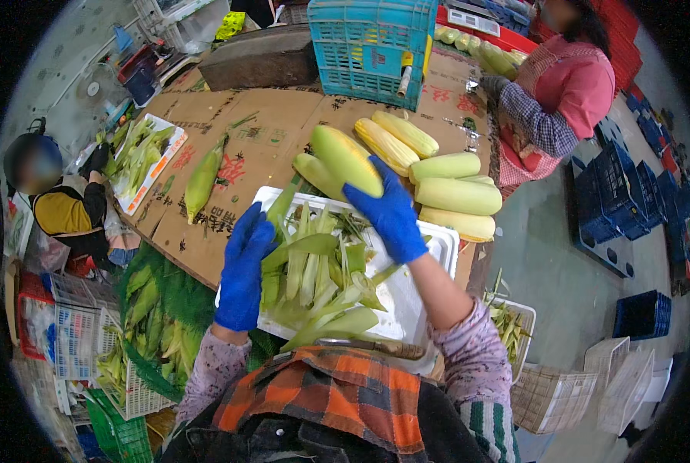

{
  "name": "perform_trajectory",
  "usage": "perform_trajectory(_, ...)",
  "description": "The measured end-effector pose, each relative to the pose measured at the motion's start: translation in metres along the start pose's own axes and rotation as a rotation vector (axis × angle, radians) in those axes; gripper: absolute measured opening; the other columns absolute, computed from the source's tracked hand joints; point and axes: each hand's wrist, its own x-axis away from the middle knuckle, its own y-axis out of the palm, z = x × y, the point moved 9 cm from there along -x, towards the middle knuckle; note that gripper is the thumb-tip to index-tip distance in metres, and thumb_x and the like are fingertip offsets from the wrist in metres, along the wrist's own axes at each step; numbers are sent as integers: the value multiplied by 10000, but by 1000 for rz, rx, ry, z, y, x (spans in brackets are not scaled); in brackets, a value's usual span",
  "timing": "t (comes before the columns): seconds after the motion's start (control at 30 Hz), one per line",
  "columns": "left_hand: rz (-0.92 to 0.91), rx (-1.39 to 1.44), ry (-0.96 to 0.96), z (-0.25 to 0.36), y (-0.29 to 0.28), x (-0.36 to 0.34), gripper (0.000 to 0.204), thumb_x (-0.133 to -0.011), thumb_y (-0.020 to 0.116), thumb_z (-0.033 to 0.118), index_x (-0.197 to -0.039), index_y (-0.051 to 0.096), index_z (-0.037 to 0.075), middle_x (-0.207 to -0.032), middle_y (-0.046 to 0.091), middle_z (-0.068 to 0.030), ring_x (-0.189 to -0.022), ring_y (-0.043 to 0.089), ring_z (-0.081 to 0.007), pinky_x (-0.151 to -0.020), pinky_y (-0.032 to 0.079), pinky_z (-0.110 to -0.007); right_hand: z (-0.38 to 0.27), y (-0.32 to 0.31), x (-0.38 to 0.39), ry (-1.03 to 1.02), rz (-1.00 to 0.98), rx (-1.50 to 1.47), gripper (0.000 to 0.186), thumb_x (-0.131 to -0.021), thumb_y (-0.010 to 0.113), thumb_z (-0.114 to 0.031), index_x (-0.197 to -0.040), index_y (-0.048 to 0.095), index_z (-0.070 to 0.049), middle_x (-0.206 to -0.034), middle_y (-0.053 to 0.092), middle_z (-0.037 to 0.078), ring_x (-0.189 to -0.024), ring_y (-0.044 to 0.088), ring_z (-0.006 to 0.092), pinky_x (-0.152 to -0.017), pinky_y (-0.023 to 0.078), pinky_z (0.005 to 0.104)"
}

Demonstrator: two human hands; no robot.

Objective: The person shucks corn cobs by hand and with a knife, removing husks and silk. They place the cleaned cobs on a white tray and discard the husks into a bin. Another person is visible in the background also shucking corn.

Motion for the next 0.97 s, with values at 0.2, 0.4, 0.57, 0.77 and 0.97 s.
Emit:
perform_trajectory(0.2, 247, -208, 19, 6, -60, 25, 362, -975, 548, 222, -1295, 563, 53, -1241, 593, -98, -1083, 589, -188, -931, 455, -325, 53, -9, -118, -256, 82, 408, 738, -790, 772, -256, -1395, 460, 30, -1244, 620, 199, -1103, 618, 240, -957, 467, 335)
perform_trajectory(0.4, 386, -217, -49, 7, -105, 54, 409, -969, 567, 292, -1294, 566, 43, -1223, 628, -113, -1027, 611, -185, -900, 463, -317, 99, 2, -160, -341, 62, 560, 765, -729, 789, -349, -1353, 496, -17, -1138, 641, 268, -1064, 619, 411, -926, 489, 451)
perform_trajectory(0.57, 457, -249, -58, -6, -130, 74, 380, -983, 553, 287, -1256, 583, 24, -1145, 642, -90, -978, 609, -173, -877, 468, -300, 42, 2, -128, -474, 127, 749, 656, -747, 788, -421, -1237, 599, -26, -1097, 660, 234, -1003, 638, 385, -888, 500, 442)
perform_trajectory(0.77, 511, -252, -78, -19, -160, 96, 330, -973, 569, 223, -1226, 610, 15, -1119, 653, -58, -980, 607, -137, -879, 469, -276, 32, -13, 21, -64, -273, 571, 272, -911, 680, -299, -877, 709, -30, -763, 678, 103, -694, 611, 187, -668, 481, 305)
perform_trajectory(0.97, 577, -239, -129, -46, -211, 143, 369, -989, 546, 228, -1298, 580, 30, -1188, 647, -73, -1070, 605, -166, -951, 455, -297, 80, -13, 160, 75, -504, 564, 305, -888, 721, -321, -778, 714, -37, -703, 698, 53, -640, 590, 64, -660, 488, 244)
